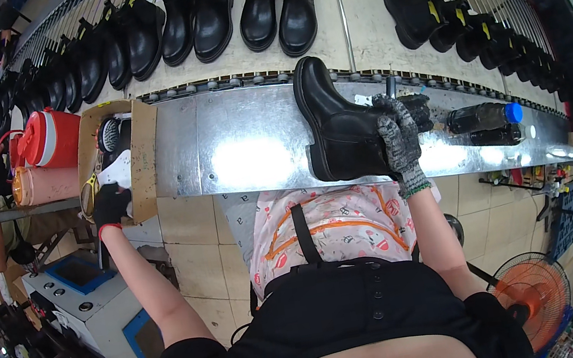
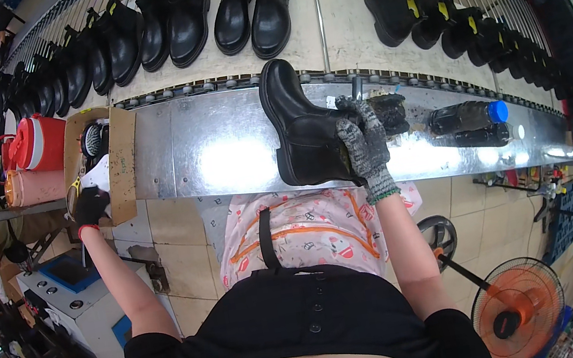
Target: Applying a cleaning or adhesive substance to the edges of boots on a factory assembly line.
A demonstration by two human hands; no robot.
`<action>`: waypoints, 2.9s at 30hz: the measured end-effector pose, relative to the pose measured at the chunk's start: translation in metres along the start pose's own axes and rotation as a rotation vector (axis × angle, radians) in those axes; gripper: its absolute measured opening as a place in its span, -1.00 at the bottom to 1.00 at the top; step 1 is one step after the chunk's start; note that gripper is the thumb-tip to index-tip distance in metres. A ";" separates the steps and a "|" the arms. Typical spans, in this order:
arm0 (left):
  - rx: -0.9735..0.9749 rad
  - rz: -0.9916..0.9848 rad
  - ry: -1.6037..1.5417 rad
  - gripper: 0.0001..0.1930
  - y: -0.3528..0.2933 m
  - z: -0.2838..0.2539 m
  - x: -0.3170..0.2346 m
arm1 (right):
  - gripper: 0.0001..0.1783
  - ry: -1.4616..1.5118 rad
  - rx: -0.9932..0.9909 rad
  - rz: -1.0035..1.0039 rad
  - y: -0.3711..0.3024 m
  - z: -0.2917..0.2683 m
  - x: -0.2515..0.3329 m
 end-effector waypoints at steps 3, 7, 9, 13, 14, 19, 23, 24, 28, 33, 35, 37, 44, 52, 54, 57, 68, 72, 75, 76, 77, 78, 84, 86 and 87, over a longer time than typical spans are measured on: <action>-0.472 0.096 -0.472 -0.58 -0.015 -0.044 -0.099 | -0.59 -0.025 -0.021 -0.015 -0.002 0.005 0.006; 0.000 0.752 -0.809 -0.18 -0.072 -0.011 -0.299 | -0.64 0.003 -0.136 0.021 -0.009 0.034 0.007; 0.005 0.888 -0.508 0.11 -0.102 0.020 -0.366 | -0.63 -0.076 -0.170 -0.004 -0.010 0.039 0.008; -0.525 0.774 -0.641 -0.04 -0.085 0.067 -0.391 | -0.63 0.075 -0.019 0.025 -0.025 0.024 0.009; -0.618 0.736 -0.751 -0.08 -0.079 0.074 -0.385 | -0.63 0.814 0.014 0.233 -0.027 0.022 0.010; -0.215 0.636 -1.040 -0.35 -0.045 0.045 -0.316 | -0.63 0.612 -0.298 0.452 -0.075 -0.019 -0.005; -0.264 0.549 -1.118 -0.53 0.024 0.031 -0.234 | -0.37 0.504 -0.256 0.547 -0.111 -0.021 0.000; -0.296 0.382 -1.386 -0.56 0.038 0.041 -0.222 | -0.33 0.496 -0.280 0.554 -0.115 -0.021 0.001; -0.247 0.193 -1.816 -0.38 0.065 0.038 -0.262 | -0.25 0.560 -0.347 0.428 -0.106 -0.027 -0.003; -0.190 0.309 -1.897 -0.18 0.091 0.060 -0.253 | -0.34 0.520 -0.249 0.517 -0.102 -0.024 -0.030; -0.121 0.399 -2.001 -0.16 0.090 0.048 -0.279 | -0.34 0.372 -0.257 0.532 -0.109 -0.028 -0.028; 0.055 0.398 -2.275 -0.12 0.095 0.048 -0.284 | -0.35 0.360 -0.276 0.499 -0.107 -0.024 -0.001; 0.166 0.527 -2.501 -0.10 0.088 0.069 -0.256 | -0.35 0.224 -0.223 0.442 -0.113 -0.043 -0.030; 0.208 0.645 -2.425 -0.12 0.092 0.077 -0.247 | -0.43 0.395 -0.269 0.491 -0.102 -0.039 -0.003; 0.228 0.630 -2.442 -0.11 0.093 0.079 -0.249 | -0.52 0.351 -0.251 0.394 -0.104 -0.040 0.007; 0.187 0.581 -2.455 -0.12 0.090 0.076 -0.250 | -0.63 0.239 -0.255 0.322 -0.103 -0.042 0.003; 0.117 0.446 -2.380 -0.14 0.090 0.055 -0.272 | -0.70 -0.197 0.328 0.254 -0.078 -0.025 0.042; 0.124 0.352 -2.411 -0.12 0.091 0.054 -0.273 | -0.65 -0.501 0.546 -0.096 -0.070 -0.008 0.057; 0.130 0.336 -2.426 -0.11 0.089 0.055 -0.274 | -0.62 -0.492 0.586 -0.123 -0.067 -0.003 0.056; 0.130 0.336 -2.426 -0.11 0.089 0.055 -0.275 | -0.61 -0.518 0.600 -0.084 -0.067 -0.003 0.055; 0.123 0.340 -2.421 -0.11 0.089 0.055 -0.275 | -0.60 -0.543 0.614 -0.045 -0.067 -0.003 0.054; 0.116 0.345 -2.417 -0.11 0.089 0.055 -0.274 | -0.60 -0.544 0.613 -0.044 -0.067 -0.003 0.054; 0.110 0.357 -2.397 -0.11 0.092 0.058 -0.272 | -0.60 -0.550 0.585 -0.105 -0.065 0.001 0.055; 0.102 0.371 -2.379 -0.11 0.093 0.057 -0.270 | -0.61 -0.545 0.589 -0.075 -0.065 0.001 0.055; 0.097 0.382 -2.367 -0.11 0.094 0.058 -0.270 | -0.61 -0.546 0.589 -0.073 -0.065 0.001 0.055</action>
Point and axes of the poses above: each hand's wrist, its own y-axis towards the middle knuckle, its own z-axis out of the palm, x = y × z, the point moved 2 cm from there along y, towards the middle knuckle, and after that the axes turned 3 degrees about z, right-handed, at the moved point
